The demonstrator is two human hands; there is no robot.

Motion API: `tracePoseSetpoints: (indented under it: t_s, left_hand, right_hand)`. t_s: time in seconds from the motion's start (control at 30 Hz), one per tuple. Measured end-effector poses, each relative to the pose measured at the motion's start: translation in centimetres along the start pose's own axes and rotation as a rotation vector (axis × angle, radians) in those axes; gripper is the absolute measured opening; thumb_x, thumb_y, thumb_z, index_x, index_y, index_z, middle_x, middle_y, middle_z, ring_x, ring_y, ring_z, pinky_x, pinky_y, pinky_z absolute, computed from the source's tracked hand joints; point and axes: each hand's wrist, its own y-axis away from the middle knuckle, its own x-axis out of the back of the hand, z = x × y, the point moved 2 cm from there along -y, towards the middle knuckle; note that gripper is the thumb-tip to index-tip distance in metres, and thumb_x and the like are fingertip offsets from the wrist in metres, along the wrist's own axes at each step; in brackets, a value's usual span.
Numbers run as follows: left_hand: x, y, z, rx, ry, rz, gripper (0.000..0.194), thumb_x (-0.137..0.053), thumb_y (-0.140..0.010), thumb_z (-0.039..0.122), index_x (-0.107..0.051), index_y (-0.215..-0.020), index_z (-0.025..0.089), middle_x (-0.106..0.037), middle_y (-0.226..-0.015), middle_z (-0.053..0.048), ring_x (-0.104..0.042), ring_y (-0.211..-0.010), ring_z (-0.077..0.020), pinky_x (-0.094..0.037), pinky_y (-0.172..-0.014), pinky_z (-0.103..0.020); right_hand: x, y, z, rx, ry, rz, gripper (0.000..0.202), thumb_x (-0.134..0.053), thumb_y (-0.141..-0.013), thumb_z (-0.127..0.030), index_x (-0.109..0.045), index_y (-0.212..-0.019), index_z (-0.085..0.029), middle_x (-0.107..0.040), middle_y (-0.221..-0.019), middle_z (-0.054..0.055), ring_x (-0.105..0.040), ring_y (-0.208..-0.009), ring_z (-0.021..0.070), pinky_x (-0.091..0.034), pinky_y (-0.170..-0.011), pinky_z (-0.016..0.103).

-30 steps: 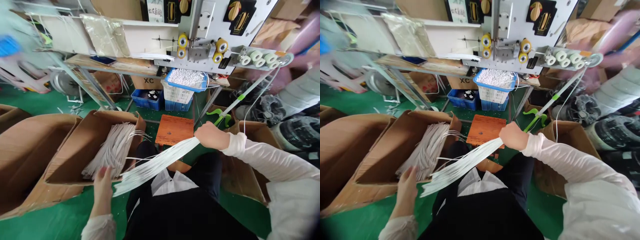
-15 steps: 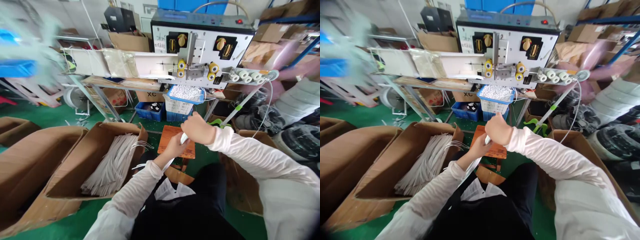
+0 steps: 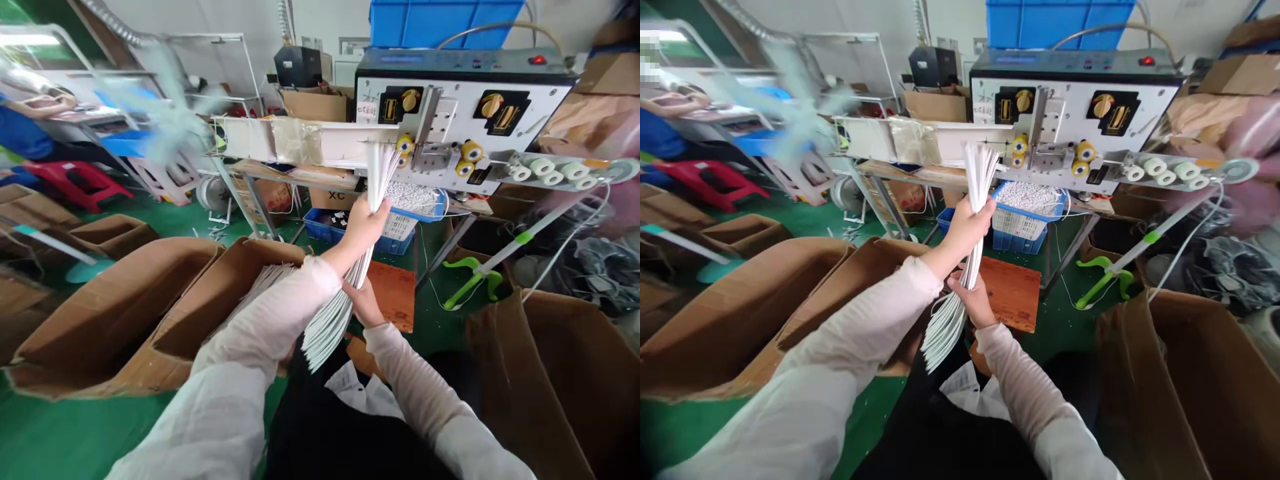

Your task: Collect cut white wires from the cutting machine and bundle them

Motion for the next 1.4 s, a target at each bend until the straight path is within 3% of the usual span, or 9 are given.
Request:
tracePoseSetpoints:
  t_s: [0.13,0.3,0.47,0.57,0.67,0.8,0.93,1.17,1.4]
  left_hand:
    - [-1.9,-3.8,4.7,-0.28,-0.285,0.094,0.015,-0.065,-0.089,0.016,-0.054,-0.079,0.02,-0.06,-0.076,-0.002,-0.061,-0.078,-0.017,-0.049,-0.074,-0.029]
    - [-3.7,-6.6,6.9,-0.463,-0.388,0.107,0.006,-0.058,-0.094,0.02,-0.058,-0.088,0.02,-0.063,-0.082,-0.004,-0.066,-0.085,-0.0203,-0.052,-0.078,-0.035]
    - [-5.7,-6.9,6.7,-0.685,-0.286,0.172,0.058,-0.025,-0.094,0.05,-0.07,-0.084,0.014,-0.063,-0.08,-0.002,-0.069,-0.096,-0.0231,-0.047,-0.073,-0.039]
    - [-6.9,-5.9,7.4,-0.678,-0.136,0.183,0.069,-0.021,-0.089,0.055,-0.072,-0.073,0.012,-0.064,-0.074,-0.002,-0.069,-0.098,-0.0272,-0.043,-0.064,-0.037]
    - [-7.1,-4.4,8.1,-0.459,0.038,0.242,0.085,-0.001,-0.085,0.049,-0.068,-0.057,0.003,-0.058,-0.072,-0.003,-0.067,-0.097,-0.0312,-0.035,-0.053,-0.034]
    - [-6.4,-3.5,7.4,-0.132,0.196,0.32,0.076,-0.015,-0.091,0.05,-0.063,-0.052,0.005,-0.057,-0.069,-0.001,-0.071,-0.087,-0.0279,-0.037,-0.054,-0.029]
    - [-5.3,-4.1,6.7,-0.27,0.19,0.083,0.013,-0.066,-0.089,0.021,-0.064,-0.076,0.019,-0.058,-0.065,0.004,-0.072,-0.068,-0.0158,-0.049,-0.055,-0.022]
    - [-1.4,-2.1,4.5,-0.268,0.309,-0.009,0.019,-0.064,-0.091,0.009,-0.061,-0.076,0.02,-0.054,-0.061,0.003,-0.056,-0.055,-0.0108,-0.051,-0.056,-0.025]
    - [2.5,-1.3,-0.1,-0.243,0.324,0.221,0.02,-0.071,-0.087,0.02,-0.061,-0.071,0.023,-0.047,-0.055,0.005,-0.041,-0.046,-0.0104,-0.042,-0.048,-0.026]
  right_hand:
    - [-0.8,-1.0,3.0,-0.044,0.011,0.108,0.039,-0.08,-0.07,-0.043,-0.069,-0.097,-0.018,-0.074,-0.086,0.005,-0.069,-0.081,0.0223,-0.056,-0.082,0.037]
    - [4.0,-1.8,6.1,-0.19,0.036,0.14,0.033,-0.085,-0.06,-0.037,-0.07,-0.084,-0.019,-0.073,-0.078,0.004,-0.069,-0.075,0.0213,-0.057,-0.068,0.033]
    - [8.9,-1.9,7.2,-0.143,-0.151,0.299,0.041,-0.08,-0.067,-0.052,-0.065,-0.09,-0.02,-0.068,-0.073,0.0,-0.07,-0.077,0.0193,-0.059,-0.077,0.037]
    - [10.8,-1.9,7.5,-0.11,-0.109,0.317,0.045,-0.078,-0.068,-0.058,-0.063,-0.088,-0.02,-0.067,-0.072,0.0,-0.07,-0.078,0.0196,-0.059,-0.077,0.037]
    - [12.6,-1.8,8.2,-0.141,0.088,0.311,0.046,-0.083,-0.063,-0.054,-0.063,-0.083,-0.018,-0.069,-0.071,0.003,-0.068,-0.073,0.0193,-0.056,-0.067,0.032]
    - [14.9,-2.0,8.6,-0.12,0.135,0.386,0.048,-0.07,-0.073,-0.063,-0.06,-0.087,-0.018,-0.064,-0.069,0.001,-0.059,-0.061,0.0146,-0.052,-0.057,0.029]
    - [17.2,-2.5,7.9,-0.105,0.21,0.41,0.048,-0.069,-0.073,-0.064,-0.059,-0.087,-0.019,-0.053,-0.062,-0.004,-0.052,-0.056,0.0127,-0.048,-0.054,0.027]
    - [19.5,-2.8,8.3,-0.176,0.39,0.387,0.036,-0.074,-0.067,-0.051,-0.065,-0.075,-0.017,-0.064,-0.069,0.002,-0.054,-0.063,0.0143,-0.045,-0.054,0.026]
    - [20.4,-2.6,9.5,-0.22,0.444,0.455,0.022,-0.062,-0.072,-0.039,-0.063,-0.071,-0.017,-0.061,-0.062,0.0,-0.05,-0.054,0.0126,-0.039,-0.045,0.024]
